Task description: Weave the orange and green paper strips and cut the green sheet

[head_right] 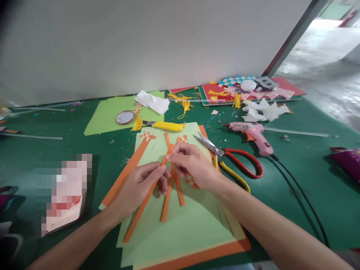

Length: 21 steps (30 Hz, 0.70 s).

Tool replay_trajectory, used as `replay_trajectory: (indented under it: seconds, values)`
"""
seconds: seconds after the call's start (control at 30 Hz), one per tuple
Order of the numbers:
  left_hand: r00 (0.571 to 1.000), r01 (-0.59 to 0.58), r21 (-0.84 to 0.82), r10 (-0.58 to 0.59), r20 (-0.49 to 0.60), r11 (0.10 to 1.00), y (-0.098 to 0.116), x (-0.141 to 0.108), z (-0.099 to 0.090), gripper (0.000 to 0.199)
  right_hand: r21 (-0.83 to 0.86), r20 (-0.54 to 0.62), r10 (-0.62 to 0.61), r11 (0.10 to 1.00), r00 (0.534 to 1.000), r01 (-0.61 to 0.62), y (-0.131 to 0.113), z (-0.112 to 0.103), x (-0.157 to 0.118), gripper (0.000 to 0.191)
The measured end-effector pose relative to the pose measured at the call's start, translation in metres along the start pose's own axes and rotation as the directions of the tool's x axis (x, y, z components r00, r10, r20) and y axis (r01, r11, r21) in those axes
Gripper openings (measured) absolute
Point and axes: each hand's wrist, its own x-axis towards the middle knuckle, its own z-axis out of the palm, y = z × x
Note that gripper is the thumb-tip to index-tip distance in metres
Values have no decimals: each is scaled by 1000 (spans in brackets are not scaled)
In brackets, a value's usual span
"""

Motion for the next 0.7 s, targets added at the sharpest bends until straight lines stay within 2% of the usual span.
replay_trajectory:
  seconds: [0.23,0.7]
  values:
    - [1000,-7,1,7,-15,1000,1,-1,0,33,25,6,-14,1000,1000,14,5,4,0,30]
    - [999,-9,23,9,-33,1000,2,-1,-1,31,-73,42,-16,997,999,19,3,1,0,25]
